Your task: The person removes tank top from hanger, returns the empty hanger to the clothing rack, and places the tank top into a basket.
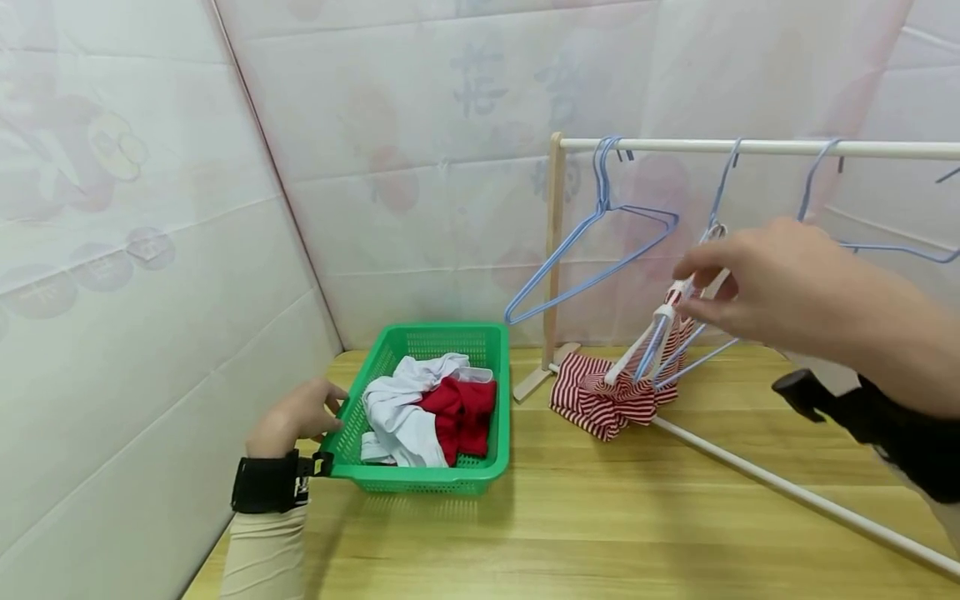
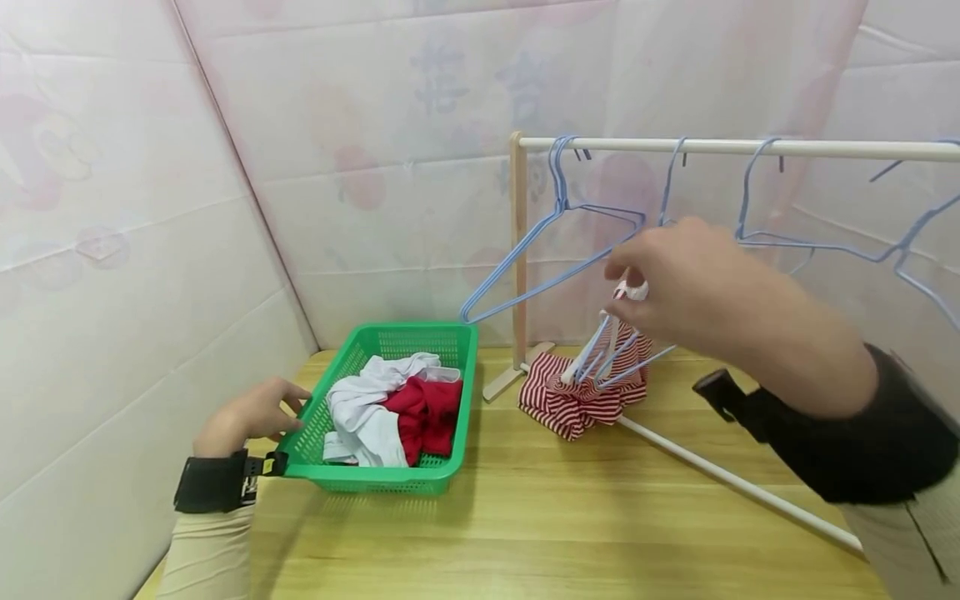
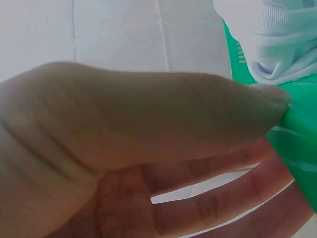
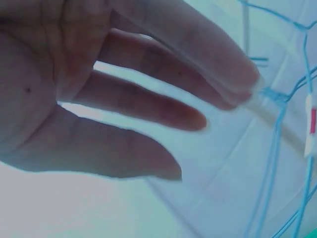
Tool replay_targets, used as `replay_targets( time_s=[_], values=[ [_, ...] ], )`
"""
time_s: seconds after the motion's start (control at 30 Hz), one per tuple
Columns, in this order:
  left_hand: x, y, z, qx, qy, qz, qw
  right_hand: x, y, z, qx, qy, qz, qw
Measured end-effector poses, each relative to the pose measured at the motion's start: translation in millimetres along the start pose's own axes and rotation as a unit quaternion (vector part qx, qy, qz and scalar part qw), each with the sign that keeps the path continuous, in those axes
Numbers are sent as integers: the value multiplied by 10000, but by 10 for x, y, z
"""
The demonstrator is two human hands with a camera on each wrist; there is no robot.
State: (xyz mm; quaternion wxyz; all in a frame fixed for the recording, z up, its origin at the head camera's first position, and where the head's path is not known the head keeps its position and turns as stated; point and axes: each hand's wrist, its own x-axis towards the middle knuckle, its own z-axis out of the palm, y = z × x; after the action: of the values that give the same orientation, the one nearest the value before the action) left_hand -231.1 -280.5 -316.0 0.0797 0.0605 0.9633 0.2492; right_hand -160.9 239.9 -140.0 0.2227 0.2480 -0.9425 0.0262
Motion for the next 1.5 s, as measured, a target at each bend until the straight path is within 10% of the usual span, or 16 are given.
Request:
replay_targets(
  time_s=[0.2, 0.9, 1.5],
  values=[
    [0, 34, 5, -48, -13, 14, 10000, 294, 155, -143, -601, -482, 856, 9933],
    [86, 119, 87, 14, 5, -88, 10000, 846, 595, -146, -933, -1296, 1520, 9754],
    [85, 76, 113, -126, 71, -101, 9998, 926, 657, 68, -48, -2057, 1677, 9641]
  ],
)
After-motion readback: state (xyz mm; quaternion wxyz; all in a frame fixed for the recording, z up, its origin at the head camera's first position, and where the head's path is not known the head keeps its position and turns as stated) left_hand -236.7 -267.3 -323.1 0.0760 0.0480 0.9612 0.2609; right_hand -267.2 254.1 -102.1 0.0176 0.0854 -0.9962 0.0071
